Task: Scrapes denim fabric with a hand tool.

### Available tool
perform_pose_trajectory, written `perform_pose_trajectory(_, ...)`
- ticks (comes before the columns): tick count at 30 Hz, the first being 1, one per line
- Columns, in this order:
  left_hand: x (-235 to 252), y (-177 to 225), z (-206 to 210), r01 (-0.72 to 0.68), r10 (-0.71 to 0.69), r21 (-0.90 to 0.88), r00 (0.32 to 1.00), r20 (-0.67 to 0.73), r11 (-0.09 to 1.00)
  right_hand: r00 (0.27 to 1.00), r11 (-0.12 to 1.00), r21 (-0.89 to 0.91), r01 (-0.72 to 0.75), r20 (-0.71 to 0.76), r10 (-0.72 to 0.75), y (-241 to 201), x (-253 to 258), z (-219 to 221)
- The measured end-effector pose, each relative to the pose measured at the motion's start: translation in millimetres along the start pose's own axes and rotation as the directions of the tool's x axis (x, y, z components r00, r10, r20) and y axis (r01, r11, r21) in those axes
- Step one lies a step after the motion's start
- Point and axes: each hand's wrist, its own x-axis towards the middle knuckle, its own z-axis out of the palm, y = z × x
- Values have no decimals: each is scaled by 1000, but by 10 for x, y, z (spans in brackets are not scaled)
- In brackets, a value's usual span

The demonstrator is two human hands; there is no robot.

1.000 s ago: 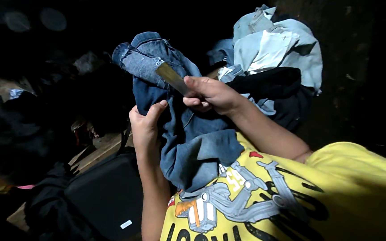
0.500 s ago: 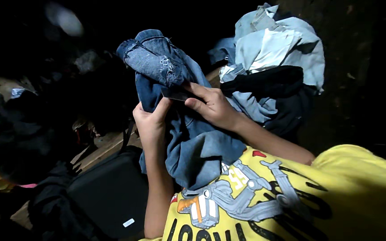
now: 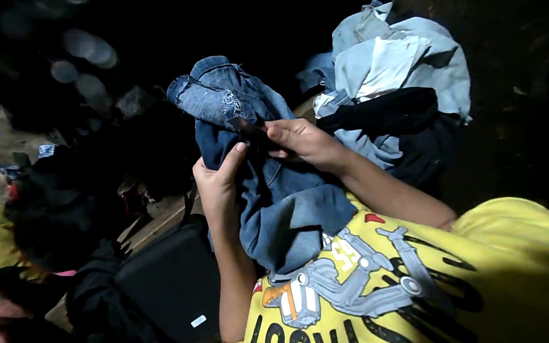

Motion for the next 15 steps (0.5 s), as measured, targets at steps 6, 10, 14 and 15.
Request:
perform_pose_trajectory(6,-8,-5,16,-28,29,-33,999,30,999,987,982,127,-141,96,129,-58,49,-57)
perform_pose_trajectory(10,-20,-11,22,-36,37,-18,999,22,999,1000,999,-53,11,-3,-11,-43,11,4)
perform_pose_trajectory(14,-20,-6,20,-34,34,14,999,-19,999,974,887,-427,173,-61,-219,50,-20,-53)
perform_pose_trajectory(15,-17,-4,11,-32,32,15,999,-18,999,956,867,-468,168,-135,-259,78,24,-56)
